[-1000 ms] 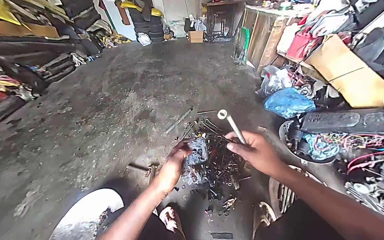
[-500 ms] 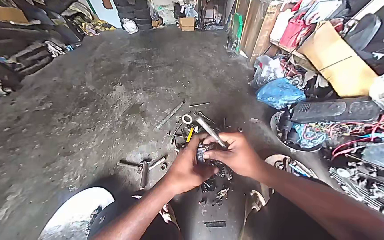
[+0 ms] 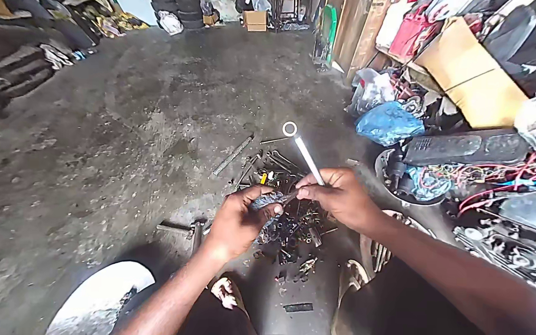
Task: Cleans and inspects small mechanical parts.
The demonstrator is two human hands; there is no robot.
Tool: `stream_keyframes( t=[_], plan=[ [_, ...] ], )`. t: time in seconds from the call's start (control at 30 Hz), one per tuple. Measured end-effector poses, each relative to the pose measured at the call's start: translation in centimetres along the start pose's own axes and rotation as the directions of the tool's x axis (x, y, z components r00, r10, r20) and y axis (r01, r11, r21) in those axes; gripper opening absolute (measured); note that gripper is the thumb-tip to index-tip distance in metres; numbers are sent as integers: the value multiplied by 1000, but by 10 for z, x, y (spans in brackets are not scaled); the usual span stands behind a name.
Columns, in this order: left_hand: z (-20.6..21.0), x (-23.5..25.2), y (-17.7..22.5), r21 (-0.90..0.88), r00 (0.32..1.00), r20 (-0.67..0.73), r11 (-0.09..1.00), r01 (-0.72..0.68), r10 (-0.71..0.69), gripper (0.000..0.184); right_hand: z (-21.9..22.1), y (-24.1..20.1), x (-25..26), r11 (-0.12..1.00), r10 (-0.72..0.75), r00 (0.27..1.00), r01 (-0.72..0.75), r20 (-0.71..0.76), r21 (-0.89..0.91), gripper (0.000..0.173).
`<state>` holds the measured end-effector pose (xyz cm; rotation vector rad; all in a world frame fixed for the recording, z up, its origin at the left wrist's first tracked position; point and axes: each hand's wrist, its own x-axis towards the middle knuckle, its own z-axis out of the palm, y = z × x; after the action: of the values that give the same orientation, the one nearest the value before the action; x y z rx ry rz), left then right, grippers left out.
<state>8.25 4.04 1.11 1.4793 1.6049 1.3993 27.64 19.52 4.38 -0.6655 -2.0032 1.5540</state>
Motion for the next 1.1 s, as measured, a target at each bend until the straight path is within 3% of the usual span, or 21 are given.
stream_keyframes(
  t=[0.13,0.27,0.4,0.5,0.6,0.7,0.77,0.83,0.93,1.03,1.1],
  plan=[
    [7,-1,2,22,1000,-28,1000,4,-3,29,7,3,-1,995,-31,997,24,74,96,17],
    [11,0,4,153,1000,-29,988,-3,7,64,17,1,-3,990,2,992,-20,127,140,22],
    [16,-2,5,347,995,-57,936,-55,80,77,21,4,-2,994,-107,985,105,134,27,20],
    [17,-2,7,387,991,-78,920,-69,107,75,26,7,-1,989,-120,979,132,164,-62,13],
    [13,-3,9,428,998,-53,904,1,25,69,20,3,0,991,-95,988,105,118,-80,8],
    [3,-4,9,469,998,-28,881,55,-48,48,8,-5,5,1000,-12,1000,12,28,3,5],
    [-3,-4,4,395,1000,-1,919,12,-13,41,4,-3,7,1000,23,999,-23,38,16,6],
    [-4,-3,0,277,1000,31,961,-14,6,42,7,3,3,998,47,997,-49,67,27,9],
    [1,-4,-1,190,1000,14,982,11,-14,63,19,5,-4,996,50,994,-57,99,68,9],
    [12,-6,5,388,997,-75,921,35,-6,76,29,0,-7,986,65,993,-79,102,143,7],
    [17,-7,7,502,995,-98,864,26,27,57,31,-4,-6,970,102,989,-123,109,210,10]
  ],
)
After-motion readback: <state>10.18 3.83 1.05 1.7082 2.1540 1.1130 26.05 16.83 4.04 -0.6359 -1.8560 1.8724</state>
